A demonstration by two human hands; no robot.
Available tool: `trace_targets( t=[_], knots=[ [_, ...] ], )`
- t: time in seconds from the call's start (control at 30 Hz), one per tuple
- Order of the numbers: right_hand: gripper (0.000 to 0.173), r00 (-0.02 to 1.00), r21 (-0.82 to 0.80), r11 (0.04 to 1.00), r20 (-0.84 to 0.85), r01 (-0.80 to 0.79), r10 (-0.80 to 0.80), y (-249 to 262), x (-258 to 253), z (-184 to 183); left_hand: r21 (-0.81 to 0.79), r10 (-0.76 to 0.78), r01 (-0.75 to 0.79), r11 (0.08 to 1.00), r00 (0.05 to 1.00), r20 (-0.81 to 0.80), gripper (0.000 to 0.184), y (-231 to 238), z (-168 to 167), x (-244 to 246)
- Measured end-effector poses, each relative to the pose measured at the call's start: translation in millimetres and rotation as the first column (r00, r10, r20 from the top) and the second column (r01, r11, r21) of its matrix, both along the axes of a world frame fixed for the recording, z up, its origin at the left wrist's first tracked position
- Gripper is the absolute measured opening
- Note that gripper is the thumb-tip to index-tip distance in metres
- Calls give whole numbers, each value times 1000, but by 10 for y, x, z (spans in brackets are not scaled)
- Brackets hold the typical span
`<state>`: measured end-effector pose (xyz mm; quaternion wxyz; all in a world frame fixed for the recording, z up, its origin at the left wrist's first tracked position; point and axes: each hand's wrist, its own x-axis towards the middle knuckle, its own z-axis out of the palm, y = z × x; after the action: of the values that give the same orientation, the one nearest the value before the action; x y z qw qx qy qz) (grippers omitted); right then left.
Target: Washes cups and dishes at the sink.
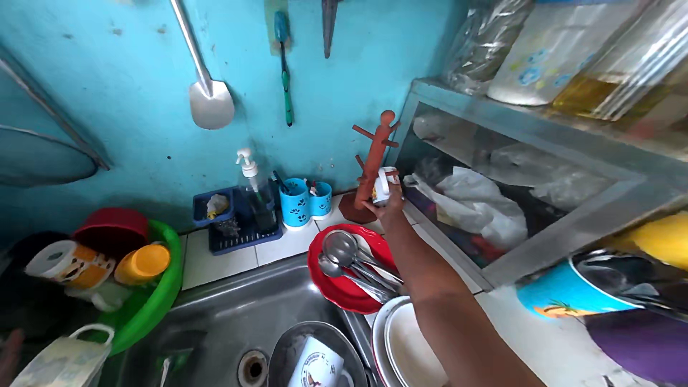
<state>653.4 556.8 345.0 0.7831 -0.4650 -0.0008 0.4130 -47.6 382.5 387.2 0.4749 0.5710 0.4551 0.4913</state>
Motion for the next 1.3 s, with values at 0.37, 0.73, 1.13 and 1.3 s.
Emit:
trace_targets(
  t=[0.37, 0.73, 1.13, 1.3],
  knots=[
    [61, 847, 156, 988, 527, -8, -77, -280, -414, 173, -98, 255, -252, 963, 967, 18, 116, -69, 48, 317],
    [77, 77, 231, 832, 972, -505, -223, -327, -2972, 631, -73, 175, -167, 983, 978, 115, 135, -43, 3, 271],
    [65, -500, -559, 581, 820, -592, 280, -216, -4500, 1197, -66, 106, -97, 993, 984, 145, 139, -25, -18, 230],
    [66, -479, -487, 466, 866, -738, 146, -334, -4654, 1351, -64, 101, -92, 994, 984, 150, 139, -23, -43, 217]
  ],
)
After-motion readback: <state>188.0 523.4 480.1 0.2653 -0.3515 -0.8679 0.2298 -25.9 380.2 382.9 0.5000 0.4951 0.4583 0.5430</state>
